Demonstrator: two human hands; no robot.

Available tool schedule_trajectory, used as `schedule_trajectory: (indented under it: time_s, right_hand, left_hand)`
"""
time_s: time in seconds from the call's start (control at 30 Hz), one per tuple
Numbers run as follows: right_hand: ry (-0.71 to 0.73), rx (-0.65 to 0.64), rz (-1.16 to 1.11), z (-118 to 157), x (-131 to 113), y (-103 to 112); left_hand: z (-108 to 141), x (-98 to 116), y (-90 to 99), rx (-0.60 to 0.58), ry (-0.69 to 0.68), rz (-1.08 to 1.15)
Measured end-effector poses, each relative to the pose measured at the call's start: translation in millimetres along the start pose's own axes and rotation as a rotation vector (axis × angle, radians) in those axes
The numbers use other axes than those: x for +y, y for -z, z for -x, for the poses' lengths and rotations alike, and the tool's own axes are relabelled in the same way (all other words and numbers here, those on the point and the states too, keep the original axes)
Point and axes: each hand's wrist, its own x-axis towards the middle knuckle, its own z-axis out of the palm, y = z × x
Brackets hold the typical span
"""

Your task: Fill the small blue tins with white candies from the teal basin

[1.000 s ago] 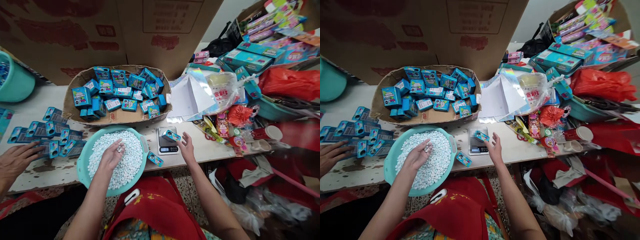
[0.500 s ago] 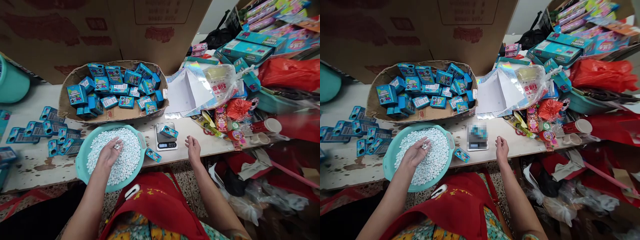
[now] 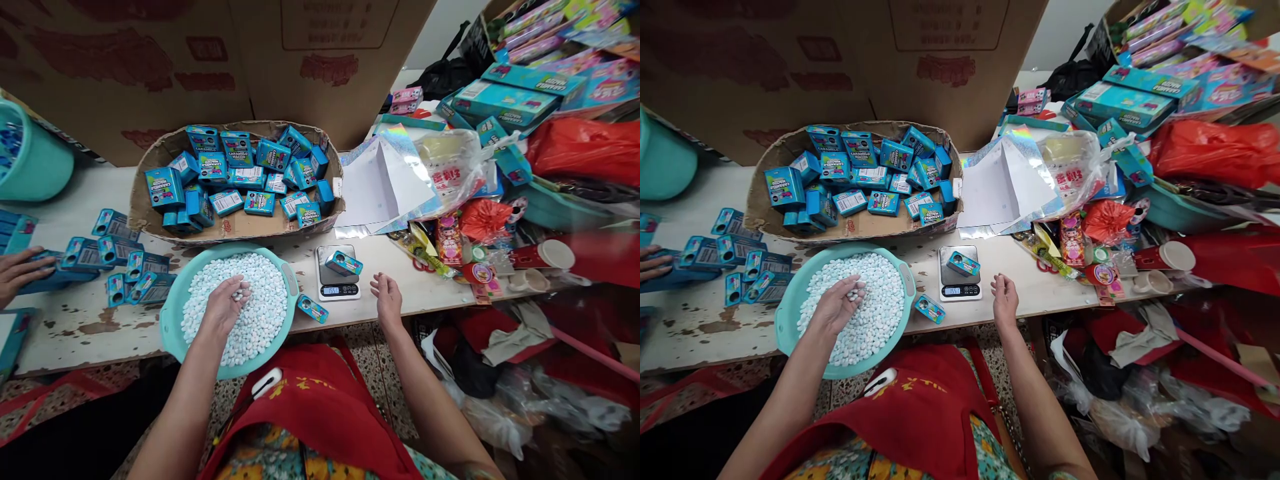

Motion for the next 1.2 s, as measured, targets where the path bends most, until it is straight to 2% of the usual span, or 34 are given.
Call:
schedule_trajectory:
  time_s: [0.1, 0.17, 0.23, 0.3, 0.37, 0.47, 0.5, 0.57, 0.6, 0.63, 0.7, 0.73, 0.8, 0.83, 0.9, 1.0, 1.03, 1.07, 1.1, 1.2]
  right_hand:
    - [0.028, -0.032, 0.001, 2.7, -4.2, -5.7]
    - [0.069, -0.057, 0.002, 4.6, -9.3, -11.9]
    - [0.129, -0.084, -0.002, 5.6, -15.1, -20.0]
    - [0.244, -0.132, 0.035, 5.2, -20.9, -29.1]
    - [0.371, -0.176, 0.146, 3.9, -27.6, -37.8]
    - [0.429, -0.180, 0.336, 6.1, -44.9, -50.8]
    - [0.429, -0.173, 0.368, 9.4, -53.8, -56.1]
    - [0.517, -0.178, 0.373, 22.2, -76.1, -70.0]
    - [0.570, -0.217, 0.356, 31.9, -88.8, -79.0]
    - [0.631, -0.314, 0.340, 43.4, -101.5, -89.4]
    - [0.734, -0.579, 0.304, 69.0, -123.9, -112.6]
    - [0.751, -0.672, 0.274, 81.1, -131.9, -123.9]
    - [0.732, -0.741, 0.214, 98.8, -138.7, -140.6]
    - [0.710, -0.713, 0.200, 103.5, -137.0, -144.1]
    - [0.667, -0.595, 0.235, 104.5, -123.4, -139.1]
    - [0.607, -0.416, 0.392, 96.5, -82.3, -107.3]
    - [0.586, -0.410, 0.436, 94.9, -66.2, -94.5]
    - [0.575, -0.400, 0.466, 94.8, -50.5, -82.9]
    - [0.574, -0.396, 0.496, 96.5, -36.3, -73.5]
    - [0.540, -0.423, 0.574, 107.2, -7.6, -63.2]
  left_hand:
    - [3.3, 0.8, 1.0, -0.008, -0.036, -0.095]
    - [3.9, 1.1, 2.8, 0.032, -0.124, -0.262]
    - [2.1, 0.7, 6.2, 0.036, -0.313, -0.562]
    - [-1.9, -1.2, 10.3, 0.016, -0.564, -0.888]
    - [-5.2, -3.9, 13.1, 0.019, -0.767, -1.098]
    - [-0.7, -3.2, 9.4, 0.033, -0.884, -1.139]
    - [4.5, -0.4, 5.1, 0.010, -0.907, -1.121]
    - [19.4, 10.0, -7.7, -0.066, -0.987, -1.102]
    - [28.1, 17.1, -15.3, -0.128, -1.047, -1.114]
    - [36.8, 25.2, -22.7, -0.213, -1.108, -1.149]
    - [51.9, 42.5, -32.2, -0.388, -1.168, -1.243]
    - [57.4, 50.9, -32.5, -0.445, -1.159, -1.280]
    - [63.4, 66.0, -20.5, -0.439, -1.102, -1.280]
    - [64.4, 72.8, -8.1, -0.369, -1.075, -1.238]
    - [63.9, 85.3, 28.4, -0.089, -1.044, -1.108]
    - [59.0, 103.2, 102.8, 0.571, -0.931, -0.931]
    - [55.0, 108.8, 129.9, 0.767, -0.853, -0.901]
    - [48.8, 114.0, 156.9, 0.903, -0.774, -0.887]
    - [39.9, 118.4, 182.9, 0.996, -0.696, -0.870]
    - [-2.3, 123.6, 245.3, 1.093, -0.425, -0.871]
